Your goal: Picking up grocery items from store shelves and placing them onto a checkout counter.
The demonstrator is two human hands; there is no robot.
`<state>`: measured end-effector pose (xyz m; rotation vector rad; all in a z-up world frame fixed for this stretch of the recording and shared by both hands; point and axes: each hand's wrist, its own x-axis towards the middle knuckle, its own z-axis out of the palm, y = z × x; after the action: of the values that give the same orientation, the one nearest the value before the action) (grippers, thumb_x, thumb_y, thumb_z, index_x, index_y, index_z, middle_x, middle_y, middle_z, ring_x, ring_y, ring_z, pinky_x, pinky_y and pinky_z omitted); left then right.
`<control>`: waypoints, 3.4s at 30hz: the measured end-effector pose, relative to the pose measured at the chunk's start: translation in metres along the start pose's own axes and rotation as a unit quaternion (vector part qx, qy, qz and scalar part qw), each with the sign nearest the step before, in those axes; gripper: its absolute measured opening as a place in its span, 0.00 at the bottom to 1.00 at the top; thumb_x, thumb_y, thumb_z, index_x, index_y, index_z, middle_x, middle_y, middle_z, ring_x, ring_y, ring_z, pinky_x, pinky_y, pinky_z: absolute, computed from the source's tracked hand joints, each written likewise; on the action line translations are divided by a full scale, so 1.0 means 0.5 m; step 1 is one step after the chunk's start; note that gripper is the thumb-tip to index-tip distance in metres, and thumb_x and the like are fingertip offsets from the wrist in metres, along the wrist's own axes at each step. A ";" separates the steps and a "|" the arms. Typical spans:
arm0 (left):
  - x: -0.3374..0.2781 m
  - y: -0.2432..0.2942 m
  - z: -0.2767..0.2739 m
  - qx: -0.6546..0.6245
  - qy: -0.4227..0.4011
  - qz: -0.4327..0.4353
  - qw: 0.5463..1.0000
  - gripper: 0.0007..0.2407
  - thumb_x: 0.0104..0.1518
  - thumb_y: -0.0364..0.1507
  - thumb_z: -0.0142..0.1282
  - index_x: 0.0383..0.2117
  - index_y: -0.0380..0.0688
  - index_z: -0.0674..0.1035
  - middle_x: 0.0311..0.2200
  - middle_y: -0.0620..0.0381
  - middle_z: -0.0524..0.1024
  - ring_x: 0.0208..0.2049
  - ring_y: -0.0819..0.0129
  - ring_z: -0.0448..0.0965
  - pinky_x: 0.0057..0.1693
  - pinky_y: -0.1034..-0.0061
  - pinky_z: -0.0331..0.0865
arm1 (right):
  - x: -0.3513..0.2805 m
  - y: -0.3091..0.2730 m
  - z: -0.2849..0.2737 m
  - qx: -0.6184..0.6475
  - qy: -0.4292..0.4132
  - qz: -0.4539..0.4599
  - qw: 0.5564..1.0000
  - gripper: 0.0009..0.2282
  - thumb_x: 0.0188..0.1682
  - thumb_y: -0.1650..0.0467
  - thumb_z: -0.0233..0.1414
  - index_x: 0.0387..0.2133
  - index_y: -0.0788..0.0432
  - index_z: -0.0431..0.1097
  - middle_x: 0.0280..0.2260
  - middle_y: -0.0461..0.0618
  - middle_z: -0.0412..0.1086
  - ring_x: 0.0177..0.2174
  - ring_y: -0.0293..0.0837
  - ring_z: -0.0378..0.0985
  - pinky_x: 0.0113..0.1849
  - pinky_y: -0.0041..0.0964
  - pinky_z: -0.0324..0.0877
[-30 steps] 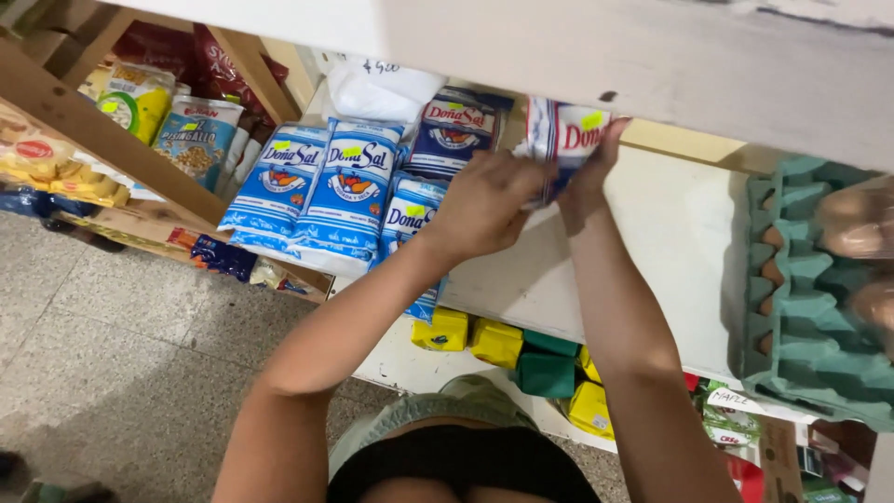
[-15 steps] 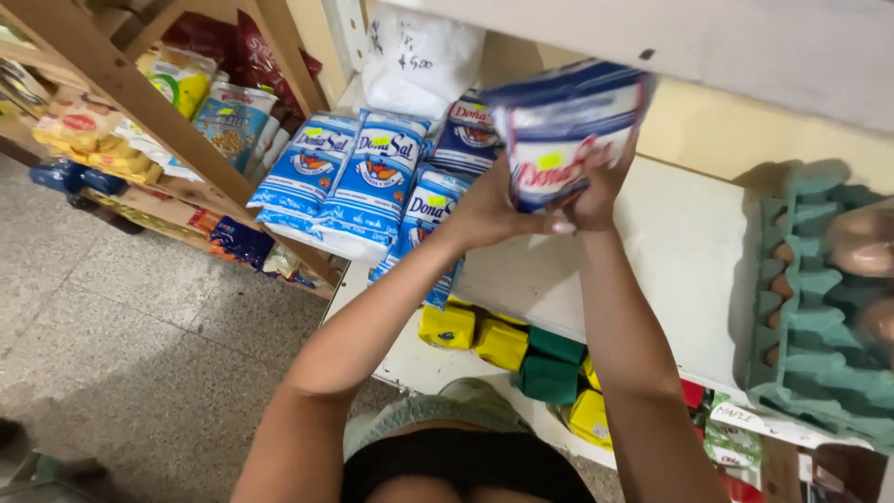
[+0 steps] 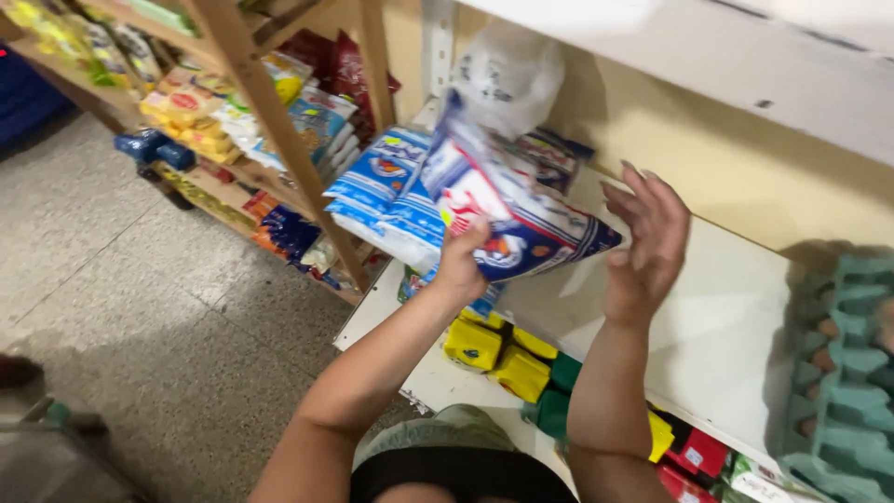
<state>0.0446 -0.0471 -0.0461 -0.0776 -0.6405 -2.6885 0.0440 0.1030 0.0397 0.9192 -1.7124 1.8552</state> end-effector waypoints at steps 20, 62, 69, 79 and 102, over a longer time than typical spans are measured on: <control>-0.233 0.629 -0.152 0.405 -0.042 0.313 0.858 0.16 0.34 0.20 0.70 0.32 0.31 0.78 0.33 0.46 0.79 0.38 0.66 0.75 0.47 0.63 0.72 | -0.228 -0.028 0.673 0.658 -0.140 0.204 0.712 0.23 0.46 0.60 0.53 0.52 0.54 0.58 0.49 0.42 0.64 0.43 0.35 0.69 0.33 0.16 0.68; -0.886 1.445 -0.433 0.452 0.702 0.529 0.152 0.21 0.44 0.29 0.67 0.43 0.32 0.75 0.38 0.39 0.76 0.43 0.59 0.76 0.43 0.65 0.72 | -0.721 -0.533 1.879 0.444 -0.706 0.475 0.281 0.16 0.42 0.71 0.52 0.44 0.64 0.63 0.37 0.61 0.71 0.36 0.55 0.77 0.40 0.51 0.74; -0.924 1.464 -0.420 0.508 0.691 0.513 0.038 0.25 0.53 0.34 0.61 0.55 0.44 0.63 0.57 0.50 0.58 0.62 0.50 0.54 0.66 0.59 0.50 | -0.765 -0.621 1.932 0.366 -0.848 0.034 0.383 0.37 0.43 0.64 0.59 0.61 0.53 0.40 0.54 0.76 0.51 0.56 0.69 0.51 0.55 0.59 0.46; -0.919 1.491 -0.610 0.620 0.776 0.090 -0.071 0.35 0.44 0.51 0.54 0.58 0.44 0.65 0.56 0.41 0.62 0.61 0.45 0.56 0.65 0.51 0.42 | -0.776 -0.627 1.943 0.363 -0.839 -0.069 0.400 0.34 0.43 0.64 0.58 0.61 0.53 0.44 0.57 0.72 0.50 0.56 0.68 0.50 0.55 0.60 0.47; -0.852 1.441 -0.590 0.734 0.556 0.390 0.015 0.10 0.58 0.37 0.47 0.28 0.51 0.80 0.45 0.56 0.74 0.51 0.54 0.72 0.58 0.59 0.60 | -0.704 -0.434 1.678 0.379 -0.626 -0.153 0.664 0.12 0.44 0.68 0.55 0.40 0.61 0.70 0.42 0.54 0.68 0.42 0.53 0.73 0.43 0.44 0.70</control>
<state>0.7164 -0.6268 -0.0631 1.3872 -1.4130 0.5047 0.5792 -0.6572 -0.0625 3.1330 -0.9428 1.6683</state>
